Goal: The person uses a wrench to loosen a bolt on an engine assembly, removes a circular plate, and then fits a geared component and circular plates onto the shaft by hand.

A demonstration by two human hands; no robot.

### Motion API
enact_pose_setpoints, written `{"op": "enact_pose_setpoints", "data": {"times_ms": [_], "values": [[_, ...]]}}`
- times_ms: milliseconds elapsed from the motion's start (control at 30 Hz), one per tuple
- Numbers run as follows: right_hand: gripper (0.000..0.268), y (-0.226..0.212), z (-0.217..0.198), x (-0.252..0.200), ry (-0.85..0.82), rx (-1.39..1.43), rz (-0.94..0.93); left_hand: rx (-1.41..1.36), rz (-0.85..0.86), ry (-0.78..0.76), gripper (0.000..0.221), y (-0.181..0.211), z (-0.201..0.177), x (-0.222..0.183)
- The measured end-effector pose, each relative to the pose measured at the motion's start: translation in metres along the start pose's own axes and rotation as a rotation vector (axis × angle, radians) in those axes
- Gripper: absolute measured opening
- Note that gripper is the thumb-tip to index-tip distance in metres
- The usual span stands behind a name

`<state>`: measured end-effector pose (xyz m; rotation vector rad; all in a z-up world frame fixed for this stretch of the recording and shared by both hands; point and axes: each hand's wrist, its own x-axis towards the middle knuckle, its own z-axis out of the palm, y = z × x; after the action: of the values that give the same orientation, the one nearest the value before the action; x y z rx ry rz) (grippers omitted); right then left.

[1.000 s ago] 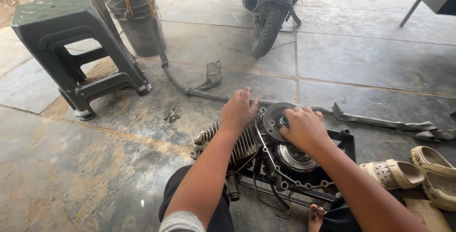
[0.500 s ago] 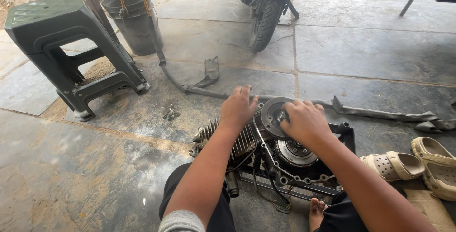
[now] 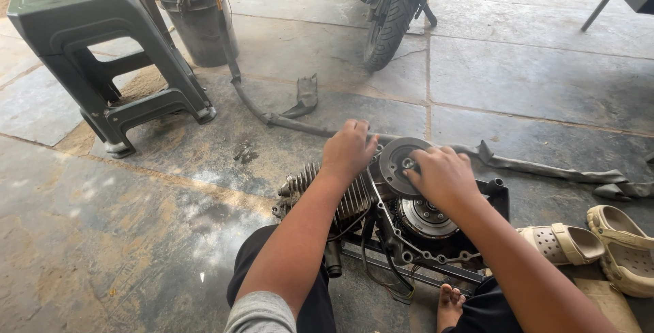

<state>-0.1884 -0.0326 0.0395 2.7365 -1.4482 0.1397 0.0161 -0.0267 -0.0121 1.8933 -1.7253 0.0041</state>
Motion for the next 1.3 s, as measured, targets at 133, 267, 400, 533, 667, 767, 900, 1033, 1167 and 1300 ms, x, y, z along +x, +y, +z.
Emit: {"op": "enact_pose_setpoints", "data": {"times_ms": [133, 267, 400, 533, 667, 767, 900, 1033, 1167, 1300], "values": [[0.034, 0.008, 0.002, 0.002, 0.116, 0.119, -0.029, -0.007, 0.002, 0.026, 0.042, 0.002, -0.002, 0.0], [0.035, 0.007, 0.007, 0.004, 0.118, 0.136, -0.019, -0.016, -0.009, 0.0, 0.042, 0.001, -0.002, 0.001], [0.037, 0.006, 0.005, 0.002, 0.072, 0.092, -0.006, -0.018, 0.017, 0.035, 0.043, 0.0, 0.0, 0.001], [0.04, 0.009, 0.004, 0.002, 0.229, 0.268, -0.053, -0.023, 0.01, 0.006, 0.04, 0.0, -0.003, 0.001], [0.039, 0.001, 0.008, 0.0, 0.127, 0.121, -0.009, -0.029, -0.004, -0.035, 0.04, -0.001, -0.002, 0.002], [0.038, -0.004, 0.003, -0.002, 0.07, 0.057, 0.048, -0.019, 0.013, 0.0, 0.04, -0.001, 0.0, 0.002], [0.035, -0.008, 0.002, -0.003, 0.014, 0.05, 0.075, -0.011, 0.038, 0.096, 0.039, -0.006, 0.002, 0.001], [0.037, 0.0, 0.008, -0.005, 0.074, 0.091, 0.053, -0.032, -0.006, 0.038, 0.039, -0.01, -0.001, 0.001], [0.038, 0.007, 0.019, -0.005, 0.215, 0.132, -0.052, -0.038, -0.015, 0.043, 0.038, -0.011, -0.005, -0.002], [0.04, 0.003, 0.024, -0.013, 0.224, 0.088, -0.068, -0.071, -0.04, -0.086, 0.041, -0.005, -0.003, 0.002]]}}
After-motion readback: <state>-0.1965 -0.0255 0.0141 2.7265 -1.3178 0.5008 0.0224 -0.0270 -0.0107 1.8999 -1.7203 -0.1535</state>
